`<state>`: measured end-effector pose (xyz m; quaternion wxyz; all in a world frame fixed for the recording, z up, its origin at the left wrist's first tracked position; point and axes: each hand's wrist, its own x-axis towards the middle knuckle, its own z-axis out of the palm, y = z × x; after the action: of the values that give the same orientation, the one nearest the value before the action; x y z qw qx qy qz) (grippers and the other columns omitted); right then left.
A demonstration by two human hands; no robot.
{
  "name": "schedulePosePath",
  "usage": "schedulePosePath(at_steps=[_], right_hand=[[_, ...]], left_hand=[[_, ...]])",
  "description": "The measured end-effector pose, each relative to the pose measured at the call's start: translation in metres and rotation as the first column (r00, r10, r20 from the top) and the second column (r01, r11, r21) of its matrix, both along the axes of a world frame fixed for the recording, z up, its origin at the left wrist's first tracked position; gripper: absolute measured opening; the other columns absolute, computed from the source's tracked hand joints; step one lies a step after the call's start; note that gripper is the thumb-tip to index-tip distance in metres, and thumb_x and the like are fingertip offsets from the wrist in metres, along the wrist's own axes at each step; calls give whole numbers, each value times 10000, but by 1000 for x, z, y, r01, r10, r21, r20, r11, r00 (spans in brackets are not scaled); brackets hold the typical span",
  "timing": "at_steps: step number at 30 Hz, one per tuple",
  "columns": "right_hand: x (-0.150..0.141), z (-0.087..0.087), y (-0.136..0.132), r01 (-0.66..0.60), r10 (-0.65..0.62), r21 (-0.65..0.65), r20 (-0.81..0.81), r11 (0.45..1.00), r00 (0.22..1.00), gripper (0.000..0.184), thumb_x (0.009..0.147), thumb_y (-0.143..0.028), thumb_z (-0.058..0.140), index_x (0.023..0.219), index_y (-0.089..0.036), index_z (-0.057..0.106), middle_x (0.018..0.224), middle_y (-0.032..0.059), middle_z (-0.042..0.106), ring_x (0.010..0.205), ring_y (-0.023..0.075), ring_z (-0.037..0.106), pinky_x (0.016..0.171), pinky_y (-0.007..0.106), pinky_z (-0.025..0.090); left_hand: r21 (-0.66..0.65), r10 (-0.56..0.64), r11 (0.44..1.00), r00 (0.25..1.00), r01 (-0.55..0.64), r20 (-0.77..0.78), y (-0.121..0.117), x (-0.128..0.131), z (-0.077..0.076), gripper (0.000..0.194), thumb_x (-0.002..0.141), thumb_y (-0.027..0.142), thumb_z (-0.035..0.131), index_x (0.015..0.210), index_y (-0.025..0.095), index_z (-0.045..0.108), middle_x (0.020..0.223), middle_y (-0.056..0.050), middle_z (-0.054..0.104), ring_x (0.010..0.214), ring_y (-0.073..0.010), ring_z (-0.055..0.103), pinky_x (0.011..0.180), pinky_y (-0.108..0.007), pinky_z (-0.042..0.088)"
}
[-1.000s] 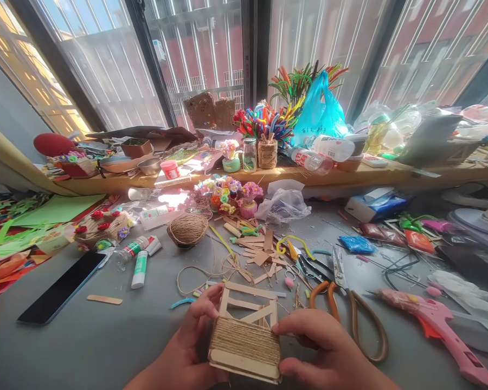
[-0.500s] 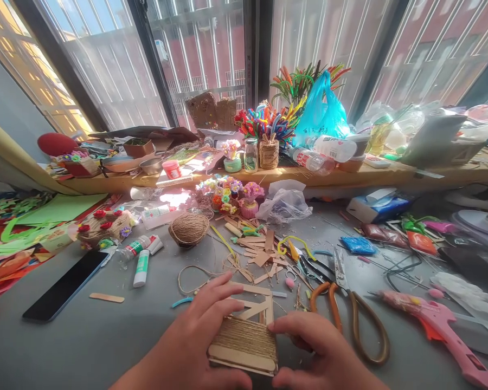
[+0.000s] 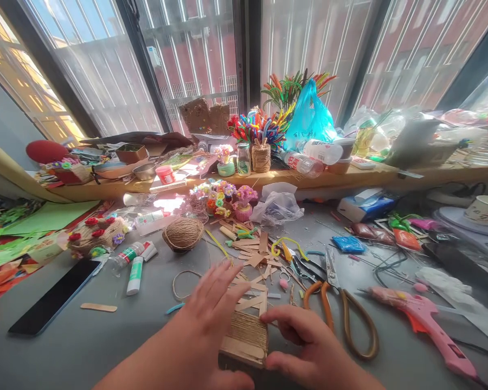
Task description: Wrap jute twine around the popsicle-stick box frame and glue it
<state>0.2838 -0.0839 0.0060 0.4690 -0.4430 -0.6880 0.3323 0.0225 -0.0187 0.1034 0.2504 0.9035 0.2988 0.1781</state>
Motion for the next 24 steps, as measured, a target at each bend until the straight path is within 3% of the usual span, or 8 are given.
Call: schedulePosePath(at_steps=[3, 7, 9, 13, 16, 19, 22, 24], right_hand=[[-1, 3, 0, -25, 24, 36, 25, 999, 999, 693, 920, -832, 738, 1199, -210, 864, 780, 34, 743, 607, 157, 589, 550, 225, 517], [4, 11, 2, -24, 22, 122, 20, 992, 1000, 409, 1138, -531, 606, 1241, -218, 848, 900, 85, 840, 713, 192, 740, 670, 249, 607], [7, 16, 5, 2, -2, 175, -1, 985, 1000, 332, 1169, -391, 562, 1201, -228, 850, 913, 91, 855, 774, 206, 783, 734, 260, 624], [12, 21, 9, 7, -2, 287, -19, 958, 1000, 256, 1151, -285, 582, 1147, -220, 829, 771, 44, 779, 667, 179, 715, 630, 231, 542], [16, 22, 8, -28, 31, 288, -4, 957, 1000, 229, 1137, -232, 581, 1138, -218, 810, 772, 33, 756, 665, 171, 683, 615, 234, 495], [19, 24, 6, -40, 35, 249, 24, 968, 999, 217, 1109, -184, 592, 1107, -221, 805, 772, 23, 739, 674, 166, 674, 625, 237, 482], [18, 27, 3, -38, 29, 230, 43, 972, 999, 200, 1110, -215, 597, 1098, -220, 796, 765, 23, 732, 678, 170, 681, 638, 239, 503], [17, 26, 1, -36, 25, 224, 50, 974, 998, 192, 1104, -380, 686, 1156, -231, 796, 828, 40, 772, 712, 183, 709, 670, 244, 548]], left_hand=[[-28, -75, 997, 993, 73, -95, 2, 24, 14, 1262, 652, 483, 1098, 1727, 366, 447, 1768, -129, 478, 1637, -512, 394, 1363, -759, 177], [-63, -37, 998, 990, 29, -134, 9, 28, 10, 1195, 653, 432, 1092, 1695, 358, 511, 1618, -128, 629, 1525, -487, 529, 1335, -691, 344], [-64, 4, 998, 998, -8, -60, 10, 16, -2, 1234, 692, 485, 1076, 1734, 402, 419, 1679, -121, 561, 1558, -495, 484, 1315, -672, 390], [-197, 44, 980, 984, -9, 174, 6, -3, -39, 1195, 806, 606, 984, 1759, 437, 284, 1783, -129, 396, 1602, -511, 431, 1304, -661, 400], [-425, 78, 898, 913, 110, 401, -2, -4, -69, 1234, 835, 722, 915, 1775, 380, 191, 1757, -177, 423, 1598, -499, 455, 1275, -602, 446], [-517, 108, 816, 811, 259, 575, -10, -2, -91, 1234, 877, 742, 869, 1777, 372, 109, 1741, -203, 444, 1610, -481, 451, 1262, -592, 449], [-560, 165, 790, 791, 252, 589, -13, -7, -101, 1184, 911, 733, 842, 1778, 378, 119, 1791, -197, 375, 1664, -469, 361, 1291, -597, 400], [-575, 198, 796, 819, 186, 539, -12, -13, -102, 1206, 892, 771, 836, 1782, 365, 130, 1816, -196, 330, 1691, -470, 296, 1323, -603, 344]])
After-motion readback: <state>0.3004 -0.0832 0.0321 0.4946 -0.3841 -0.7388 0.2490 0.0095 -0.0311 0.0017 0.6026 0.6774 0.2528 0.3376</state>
